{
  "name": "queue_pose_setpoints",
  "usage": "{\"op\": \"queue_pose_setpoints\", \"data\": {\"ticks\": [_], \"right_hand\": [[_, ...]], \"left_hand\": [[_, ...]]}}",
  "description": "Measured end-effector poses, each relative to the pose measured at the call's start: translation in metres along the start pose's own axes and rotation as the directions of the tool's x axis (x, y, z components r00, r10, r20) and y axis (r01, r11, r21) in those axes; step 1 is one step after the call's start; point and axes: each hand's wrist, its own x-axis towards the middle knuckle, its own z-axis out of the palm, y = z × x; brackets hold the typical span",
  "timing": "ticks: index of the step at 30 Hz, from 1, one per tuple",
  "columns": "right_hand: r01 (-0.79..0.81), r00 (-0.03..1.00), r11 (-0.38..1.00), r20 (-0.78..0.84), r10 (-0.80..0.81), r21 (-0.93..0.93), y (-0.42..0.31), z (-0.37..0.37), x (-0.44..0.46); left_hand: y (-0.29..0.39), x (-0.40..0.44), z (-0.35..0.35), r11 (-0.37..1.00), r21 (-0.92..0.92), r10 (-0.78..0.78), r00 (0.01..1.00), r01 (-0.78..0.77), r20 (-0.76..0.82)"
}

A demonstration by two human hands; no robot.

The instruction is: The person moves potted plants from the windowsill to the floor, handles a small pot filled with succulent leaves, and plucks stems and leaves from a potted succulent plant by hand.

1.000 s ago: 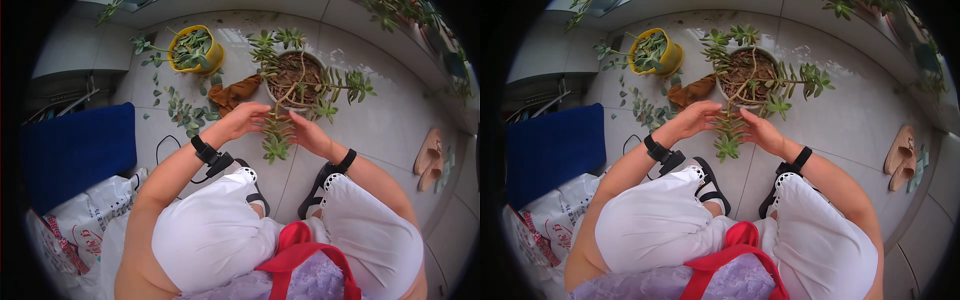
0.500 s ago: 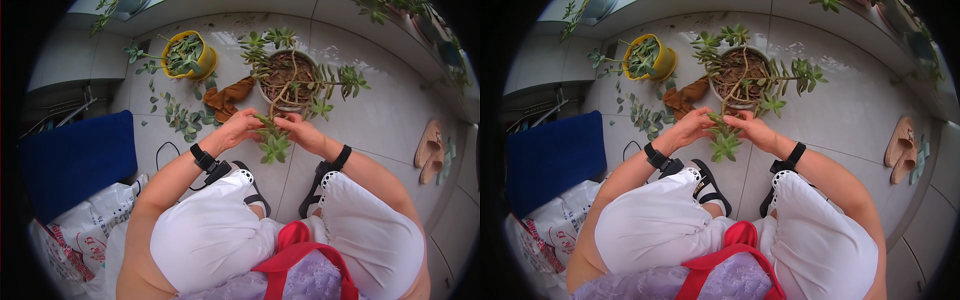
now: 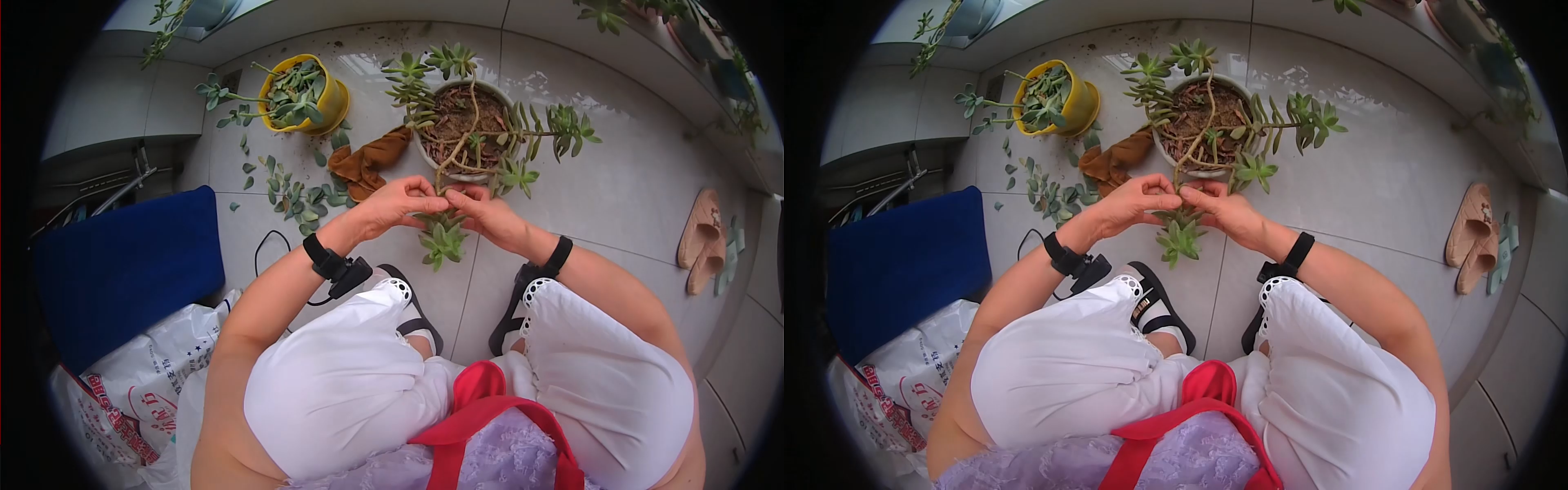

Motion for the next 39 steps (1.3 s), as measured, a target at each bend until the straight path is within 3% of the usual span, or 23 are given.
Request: {"op": "queue_pose_setpoints", "data": {"ticks": [6, 9, 12, 15, 18, 21, 24, 30, 35, 39], "right_hand": [[0.065, 0.993, 0.994, 0.094, -0.073, 0.087, 0.02, -0.016, 0.015], [-0.017, 1.0, 0.998, 0.013, 0.017, 0.064, 0.014, -0.014, 0.01], [0.024, 0.996, 1.0, 0.088, -0.023, -0.015, 0.0, -0.007, 0.005], [0.05, 0.999, 0.975, -0.002, -0.052, -0.217, -0.005, 0.001, 0.001], [-0.004, 1.0, 0.972, -0.029, -0.002, -0.235, -0.01, 0.004, 0.005], [-0.048, 0.998, 0.999, 0.041, 0.048, -0.01, 0.005, -0.01, 0.018], [0.018, 0.999, 0.993, -0.036, -0.014, 0.115, 0.023, -0.011, 0.021], [-0.072, 0.997, 0.982, -0.007, 0.072, -0.176, 0.008, -0.016, 0.008], [-0.016, 0.991, 0.976, 0.125, 0.044, -0.219, 0.001, -0.015, -0.001], [-0.026, 0.97, 0.96, 0.223, 0.091, -0.28, -0.011, -0.011, -0.008]], "left_hand": [[-0.01, 0.005, -0.007, 0.993, -0.112, 0.038, 0.999, -0.033, 0.034], [-0.013, 0.006, -0.008, 0.989, -0.148, 0.028, 0.998, -0.021, 0.047], [-0.014, 0.007, -0.007, 0.983, -0.181, -0.016, 0.999, 0.021, 0.028], [-0.008, 0.003, -0.002, 0.984, -0.174, -0.019, 0.999, 0.026, 0.037], [-0.016, 0.009, -0.007, 0.994, -0.113, 0.014, 0.998, -0.008, 0.055], [-0.02, 0.011, -0.01, 0.988, -0.157, 0.011, 0.997, 0.001, 0.073], [-0.022, 0.01, -0.009, 0.986, -0.164, 0.028, 0.995, -0.012, 0.097], [-0.022, 0.01, -0.005, 0.976, -0.214, -0.007, 0.983, 0.046, 0.182], [-0.026, 0.011, -0.007, 0.992, -0.126, 0.024, 0.969, 0.007, 0.245], [-0.029, 0.011, -0.009, 0.999, 0.002, 0.048, 0.988, -0.048, 0.147]]}}
